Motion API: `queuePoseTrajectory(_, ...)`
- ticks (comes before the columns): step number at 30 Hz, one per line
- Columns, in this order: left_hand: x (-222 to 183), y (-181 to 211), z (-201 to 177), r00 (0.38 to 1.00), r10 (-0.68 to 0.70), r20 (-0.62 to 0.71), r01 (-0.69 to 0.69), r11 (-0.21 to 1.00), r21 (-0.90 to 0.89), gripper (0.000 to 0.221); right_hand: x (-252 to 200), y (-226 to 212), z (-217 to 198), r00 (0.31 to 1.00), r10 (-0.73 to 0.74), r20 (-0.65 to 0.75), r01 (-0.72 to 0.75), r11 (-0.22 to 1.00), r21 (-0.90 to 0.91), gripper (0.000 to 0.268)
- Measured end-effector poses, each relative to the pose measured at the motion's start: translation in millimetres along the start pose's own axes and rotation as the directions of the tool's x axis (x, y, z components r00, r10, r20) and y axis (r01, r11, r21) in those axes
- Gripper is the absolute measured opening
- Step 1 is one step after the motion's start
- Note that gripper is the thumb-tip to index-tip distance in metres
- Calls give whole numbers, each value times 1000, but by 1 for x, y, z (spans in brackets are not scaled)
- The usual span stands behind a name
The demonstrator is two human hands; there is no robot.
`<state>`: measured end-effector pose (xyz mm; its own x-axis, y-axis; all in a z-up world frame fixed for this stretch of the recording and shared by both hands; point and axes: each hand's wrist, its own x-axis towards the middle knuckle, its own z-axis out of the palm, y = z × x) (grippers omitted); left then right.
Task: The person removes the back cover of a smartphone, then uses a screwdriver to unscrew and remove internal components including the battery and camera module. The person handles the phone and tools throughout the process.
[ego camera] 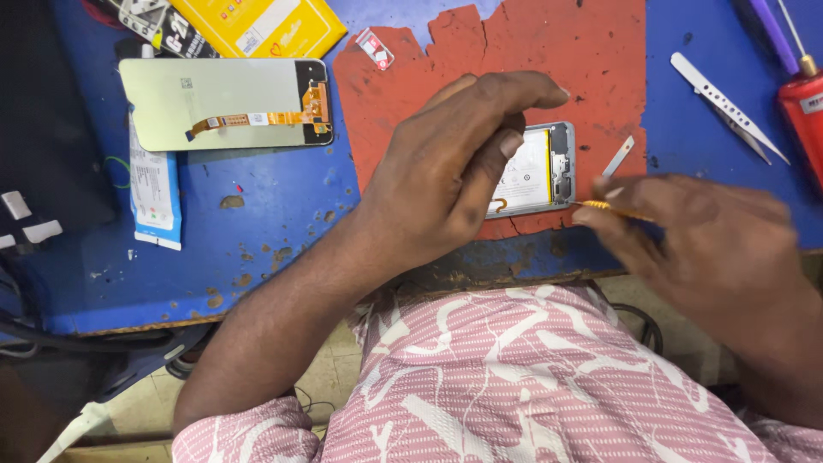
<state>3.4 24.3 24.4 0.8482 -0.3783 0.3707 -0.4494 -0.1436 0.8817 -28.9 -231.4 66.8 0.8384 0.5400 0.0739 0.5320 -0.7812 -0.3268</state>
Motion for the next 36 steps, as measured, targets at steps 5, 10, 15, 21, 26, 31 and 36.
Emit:
queuePoseTrajectory(5, -4, -2, 0, 1000, -20, -1, 20, 999, -25, 43, -4, -2, -2, 976, 102, 192, -83, 991, -104, 20)
queuePoseTrajectory(10, -4, -4, 1, 1000, -4, 0, 4, 999, -36, 51, 7, 3, 3, 978, -179, -104, 201, 940, 276, 27)
queuePoseTrajectory(15, -2, -4, 2, 1000, -11, 7, 11, 1000, -26, 52, 1, 4, 4, 987, -136, -83, 143, 985, 96, 30)
queuePoseTrajectory(21, -2, -5, 2, 999, -46, 13, 47, 992, -120, 49, -12, 9, 12, 991, 115, 68, -110, 991, -77, 28)
queuePoseTrajectory(26, -2, -5, 3, 998, -59, 28, 63, 983, -171, 54, -4, 3, 1, 995, -101, 13, 94, 961, 261, 21)
queuePoseTrajectory(31, -1, -1, 5, 991, -116, 64, 127, 970, -209, 54, 9, -1, -2, 985, 174, -18, -143, 860, 490, 22)
queuePoseTrajectory(36, 1, -1, 7, 987, -147, 61, 157, 957, -245, 61, 4, 9, 13, 966, 94, -241, 80, 779, 622, 29)
